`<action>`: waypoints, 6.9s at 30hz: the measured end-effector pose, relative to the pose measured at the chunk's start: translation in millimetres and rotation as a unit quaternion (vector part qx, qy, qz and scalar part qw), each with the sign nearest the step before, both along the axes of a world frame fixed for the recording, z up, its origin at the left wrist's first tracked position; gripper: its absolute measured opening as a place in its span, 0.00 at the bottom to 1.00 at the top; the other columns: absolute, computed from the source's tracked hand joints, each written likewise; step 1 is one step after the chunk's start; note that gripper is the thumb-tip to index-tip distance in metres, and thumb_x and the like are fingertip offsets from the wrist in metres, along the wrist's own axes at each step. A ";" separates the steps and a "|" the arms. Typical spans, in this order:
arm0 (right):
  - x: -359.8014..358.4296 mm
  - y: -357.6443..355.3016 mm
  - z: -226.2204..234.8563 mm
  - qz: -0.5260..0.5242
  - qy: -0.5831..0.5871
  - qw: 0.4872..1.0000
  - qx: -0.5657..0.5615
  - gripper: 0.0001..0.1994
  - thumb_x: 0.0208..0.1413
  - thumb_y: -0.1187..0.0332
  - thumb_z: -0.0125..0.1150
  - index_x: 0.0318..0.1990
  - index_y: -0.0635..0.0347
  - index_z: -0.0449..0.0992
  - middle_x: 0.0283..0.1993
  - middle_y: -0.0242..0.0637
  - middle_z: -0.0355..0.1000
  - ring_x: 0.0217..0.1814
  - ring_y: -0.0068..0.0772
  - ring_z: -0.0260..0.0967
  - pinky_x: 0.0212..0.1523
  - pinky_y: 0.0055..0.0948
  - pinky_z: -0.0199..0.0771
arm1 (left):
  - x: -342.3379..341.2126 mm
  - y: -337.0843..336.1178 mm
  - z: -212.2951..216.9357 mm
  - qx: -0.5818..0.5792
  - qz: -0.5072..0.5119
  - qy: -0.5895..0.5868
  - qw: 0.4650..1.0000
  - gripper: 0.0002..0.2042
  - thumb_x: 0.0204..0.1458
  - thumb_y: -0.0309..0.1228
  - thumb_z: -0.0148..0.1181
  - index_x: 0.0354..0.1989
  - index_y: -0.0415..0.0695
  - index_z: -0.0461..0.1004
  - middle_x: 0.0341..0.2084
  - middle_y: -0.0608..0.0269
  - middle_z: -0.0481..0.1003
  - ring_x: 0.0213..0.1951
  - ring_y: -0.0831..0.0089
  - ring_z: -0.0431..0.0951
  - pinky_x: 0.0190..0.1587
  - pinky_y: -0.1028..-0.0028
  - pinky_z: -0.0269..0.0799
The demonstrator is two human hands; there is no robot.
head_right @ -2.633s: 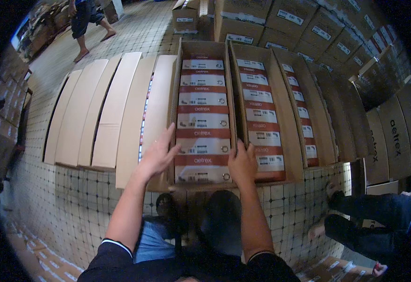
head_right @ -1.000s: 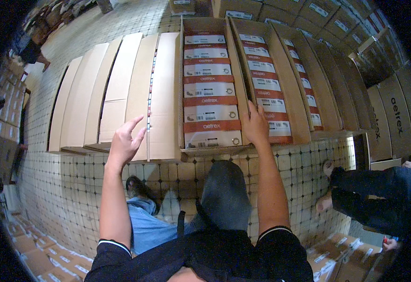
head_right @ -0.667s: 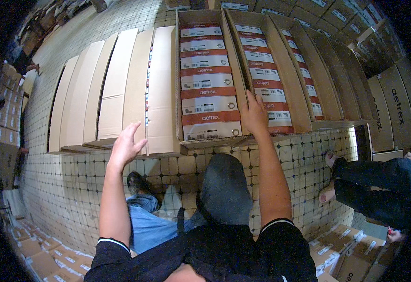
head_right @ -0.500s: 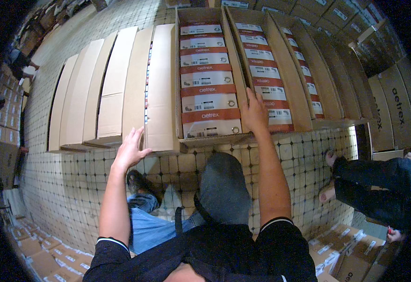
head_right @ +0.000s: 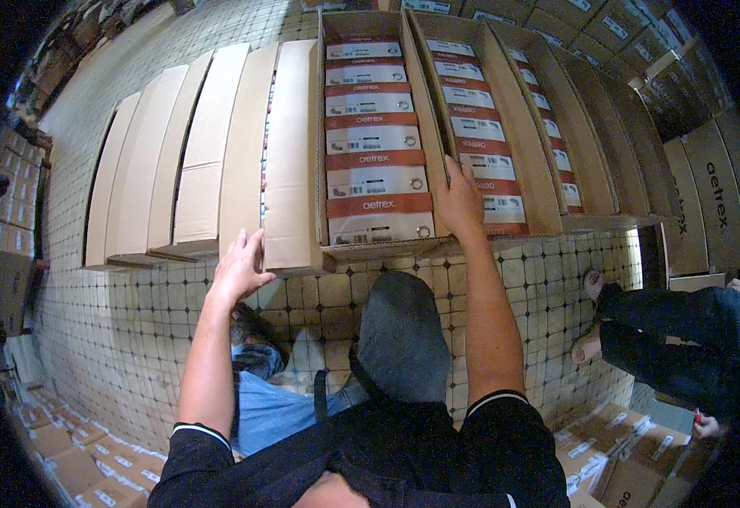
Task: The person opens a large cardboard box and arranges smaller product boxes inside it. They repeatedly place the smaller boxes into the larger container, aligning them in rows, and then close the flaps of the large box.
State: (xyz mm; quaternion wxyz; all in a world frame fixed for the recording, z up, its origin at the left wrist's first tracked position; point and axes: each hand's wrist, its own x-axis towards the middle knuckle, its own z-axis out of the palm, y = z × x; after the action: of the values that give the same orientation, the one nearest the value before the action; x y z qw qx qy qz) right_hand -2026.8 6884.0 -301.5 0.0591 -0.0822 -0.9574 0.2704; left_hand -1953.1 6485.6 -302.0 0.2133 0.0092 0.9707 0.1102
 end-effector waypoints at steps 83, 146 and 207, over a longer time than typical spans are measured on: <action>24.5 -39.1 -1.9 -0.120 0.024 0.973 0.193 0.20 0.66 0.60 0.47 0.63 0.54 0.65 0.54 0.51 0.67 0.53 0.57 0.69 0.51 0.53 0.70 | -87.8 -68.4 -17.0 0.186 -0.274 0.194 0.923 0.16 0.44 0.37 0.67 0.43 0.50 0.78 0.72 0.42 0.48 0.73 0.44 0.46 0.72 0.52 0.46; -33.7 -213.4 90.9 0.147 0.415 0.835 0.331 0.16 0.52 0.68 0.60 0.49 0.49 0.82 0.40 0.29 0.79 0.38 0.31 0.76 0.49 0.33 0.74 | -161.5 -115.5 101.6 0.512 0.070 0.336 0.788 0.08 0.43 0.20 0.48 0.29 0.40 0.73 0.23 0.73 0.68 0.25 0.86 0.62 0.28 0.83 0.56; -31.4 -251.4 8.2 -0.065 -0.008 0.996 0.064 0.24 0.68 0.49 0.41 0.65 0.47 0.68 0.49 0.50 0.73 0.51 0.55 0.73 0.51 0.50 0.71 | -134.3 -130.9 23.9 0.248 -0.089 0.104 0.959 0.10 0.51 0.31 0.53 0.37 0.37 0.70 0.25 0.40 0.76 0.32 0.44 0.78 0.37 0.57 0.73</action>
State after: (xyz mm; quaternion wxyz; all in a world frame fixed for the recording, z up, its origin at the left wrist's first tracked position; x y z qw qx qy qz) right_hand -2058.2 6632.6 -293.3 0.0742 -0.1422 -0.9658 0.2036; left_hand -2087.4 6354.7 -278.1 0.1108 0.1592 0.9251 0.3266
